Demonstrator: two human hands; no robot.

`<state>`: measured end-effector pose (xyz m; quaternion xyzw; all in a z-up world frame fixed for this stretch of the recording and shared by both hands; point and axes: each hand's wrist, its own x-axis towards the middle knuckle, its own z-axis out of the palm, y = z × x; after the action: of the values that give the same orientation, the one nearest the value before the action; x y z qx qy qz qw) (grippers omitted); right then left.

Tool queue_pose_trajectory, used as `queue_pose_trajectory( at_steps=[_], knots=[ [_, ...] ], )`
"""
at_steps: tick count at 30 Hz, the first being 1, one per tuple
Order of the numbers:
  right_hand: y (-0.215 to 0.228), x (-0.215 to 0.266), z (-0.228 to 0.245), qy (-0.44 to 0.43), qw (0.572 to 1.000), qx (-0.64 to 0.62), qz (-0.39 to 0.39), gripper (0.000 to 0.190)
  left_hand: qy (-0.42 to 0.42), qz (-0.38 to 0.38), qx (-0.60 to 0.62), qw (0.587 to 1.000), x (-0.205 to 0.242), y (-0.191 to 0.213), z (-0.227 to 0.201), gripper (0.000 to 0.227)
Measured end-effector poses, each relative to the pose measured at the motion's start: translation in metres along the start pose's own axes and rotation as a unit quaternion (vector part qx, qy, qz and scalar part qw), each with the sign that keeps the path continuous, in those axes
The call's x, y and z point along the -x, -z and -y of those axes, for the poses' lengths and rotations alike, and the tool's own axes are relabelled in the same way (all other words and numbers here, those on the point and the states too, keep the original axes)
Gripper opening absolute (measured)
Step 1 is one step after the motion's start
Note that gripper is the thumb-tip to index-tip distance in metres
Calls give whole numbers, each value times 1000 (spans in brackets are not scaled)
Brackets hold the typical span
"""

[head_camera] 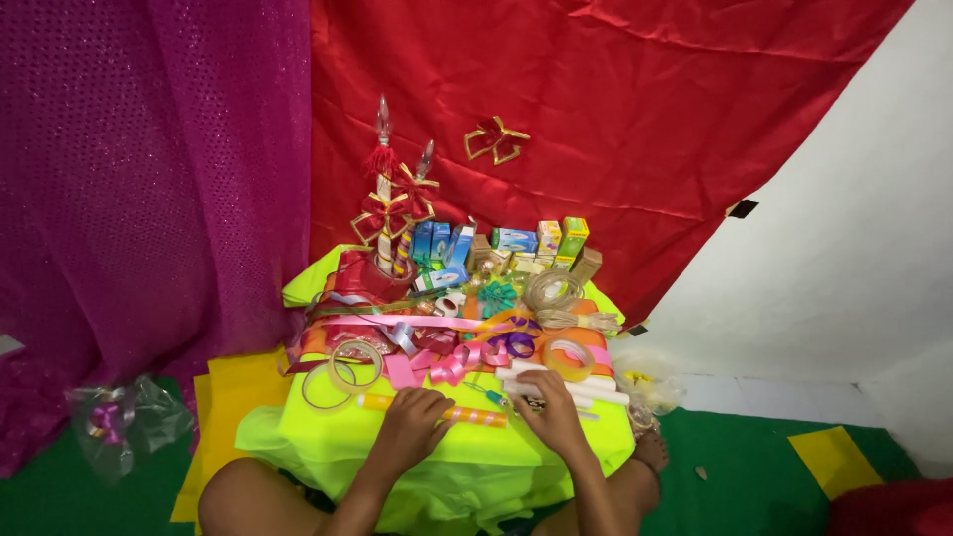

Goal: Taping a yellow stick and assembling it with other decorative items on a small table

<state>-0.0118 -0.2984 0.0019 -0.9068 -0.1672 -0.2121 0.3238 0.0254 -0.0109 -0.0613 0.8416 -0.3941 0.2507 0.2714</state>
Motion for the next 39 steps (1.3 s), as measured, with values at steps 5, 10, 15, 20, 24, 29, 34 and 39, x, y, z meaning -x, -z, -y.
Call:
queue_pose_trajectory(
  at_steps=[5, 10, 15, 20, 24, 29, 34, 39],
  knots=[
    [-1, -22, 6, -32, 998, 5, 47, 27, -14, -8, -18, 1000, 4, 2, 1, 27],
    [-9, -26, 16, -35, 987, 25, 152, 32, -29, -33, -30, 999, 5, 6, 0, 24],
    [-3, -52, 13, -62, 982, -34, 177, 24, -38, -5, 15, 999, -2, 1, 2, 46],
    [1, -144, -71, -83, 995, -32, 41, 22, -85, -83, 48, 992, -81, 24, 6, 29],
    [-14, -197, -183, -95, 985, 144, -5, 31, -112, -103, 73, 986, -141, 21, 17, 11],
    [-9, -224, -181, -156, 960, 221, 71, 36, -109, -55, 55, 991, -176, -20, 56, 12],
    [-4, -236, -167, -136, 951, 247, 124, 42, -117, -13, 56, 991, -207, -50, 83, 11],
    [-14, -239, -181, -189, 936, 261, 144, 45, -55, 3, 102, 993, -240, -88, 103, 17]
  ],
)
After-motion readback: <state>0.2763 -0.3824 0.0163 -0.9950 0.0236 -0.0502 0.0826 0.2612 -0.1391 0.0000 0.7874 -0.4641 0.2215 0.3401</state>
